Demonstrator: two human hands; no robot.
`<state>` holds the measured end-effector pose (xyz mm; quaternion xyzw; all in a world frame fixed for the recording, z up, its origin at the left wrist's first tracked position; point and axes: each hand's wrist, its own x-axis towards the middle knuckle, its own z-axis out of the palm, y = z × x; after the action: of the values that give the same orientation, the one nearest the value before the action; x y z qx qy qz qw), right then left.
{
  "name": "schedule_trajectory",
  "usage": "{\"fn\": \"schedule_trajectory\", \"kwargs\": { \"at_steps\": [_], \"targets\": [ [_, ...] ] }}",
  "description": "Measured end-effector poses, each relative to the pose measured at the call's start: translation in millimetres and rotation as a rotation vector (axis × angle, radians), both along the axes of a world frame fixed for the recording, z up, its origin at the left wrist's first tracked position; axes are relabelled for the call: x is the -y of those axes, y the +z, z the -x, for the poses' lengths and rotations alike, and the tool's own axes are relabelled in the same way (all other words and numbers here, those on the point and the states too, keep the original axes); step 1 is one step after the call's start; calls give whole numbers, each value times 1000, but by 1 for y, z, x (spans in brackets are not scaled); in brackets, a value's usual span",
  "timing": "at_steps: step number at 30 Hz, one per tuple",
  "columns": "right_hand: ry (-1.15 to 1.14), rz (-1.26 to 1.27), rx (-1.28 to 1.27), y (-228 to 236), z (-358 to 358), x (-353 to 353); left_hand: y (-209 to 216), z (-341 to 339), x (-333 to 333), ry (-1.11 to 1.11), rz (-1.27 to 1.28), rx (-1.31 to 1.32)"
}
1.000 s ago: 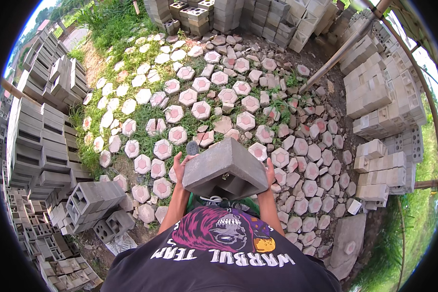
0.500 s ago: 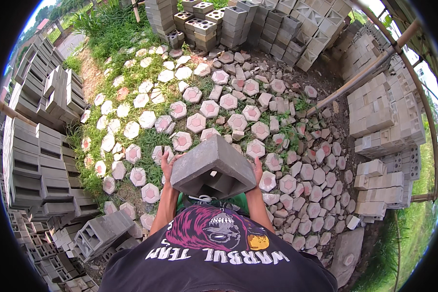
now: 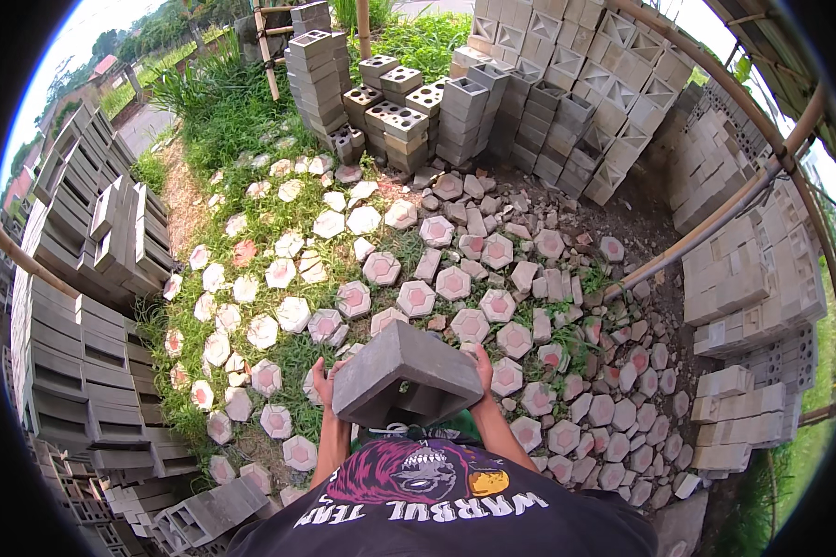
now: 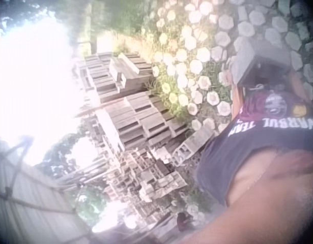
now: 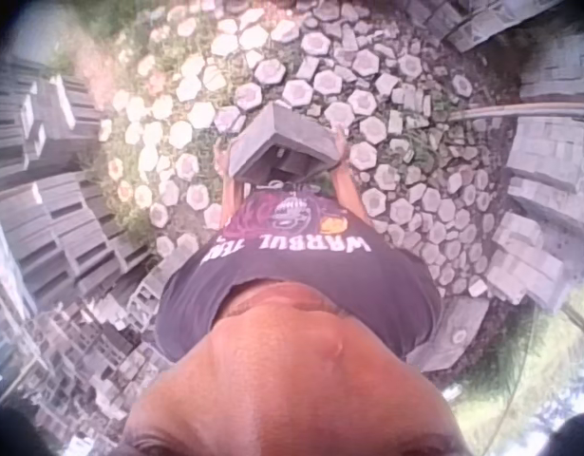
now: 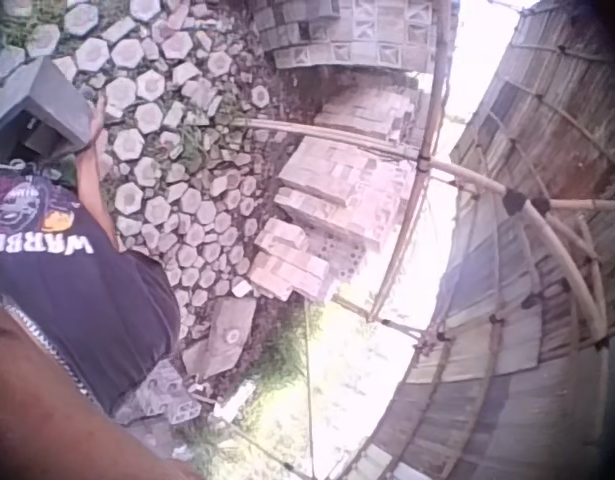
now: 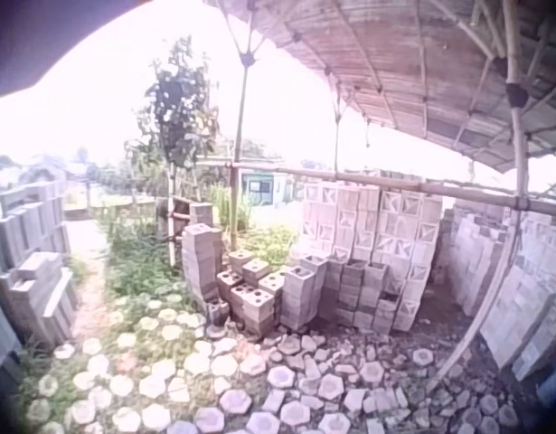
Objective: The person repeatedly picks up hollow concrete blocks from a pile and stacks them onto a growing pile. The task involves walking to the pile, lifting a block, and placing it on top of others.
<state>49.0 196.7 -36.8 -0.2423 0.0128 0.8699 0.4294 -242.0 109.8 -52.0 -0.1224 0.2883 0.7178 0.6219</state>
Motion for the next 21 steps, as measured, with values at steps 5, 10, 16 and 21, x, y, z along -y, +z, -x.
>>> {"fn": "schedule_trajectory", "kwargs": {
  "at_steps": [5,10,16,21],
  "targets": [
    [35,-49,13,18,9,-136,37,-8,-126,74,79,-470],
    [-75,-55,124,35,-2,-223,-11,2,-225,35,18,-111],
    [-249,-85,127,66,-29,-277,32,-33,-333,-250,-1,-39],
    [-427,24,66,24,-57,-317,20,-43,-412,-392,32,-13]
  ]
}}
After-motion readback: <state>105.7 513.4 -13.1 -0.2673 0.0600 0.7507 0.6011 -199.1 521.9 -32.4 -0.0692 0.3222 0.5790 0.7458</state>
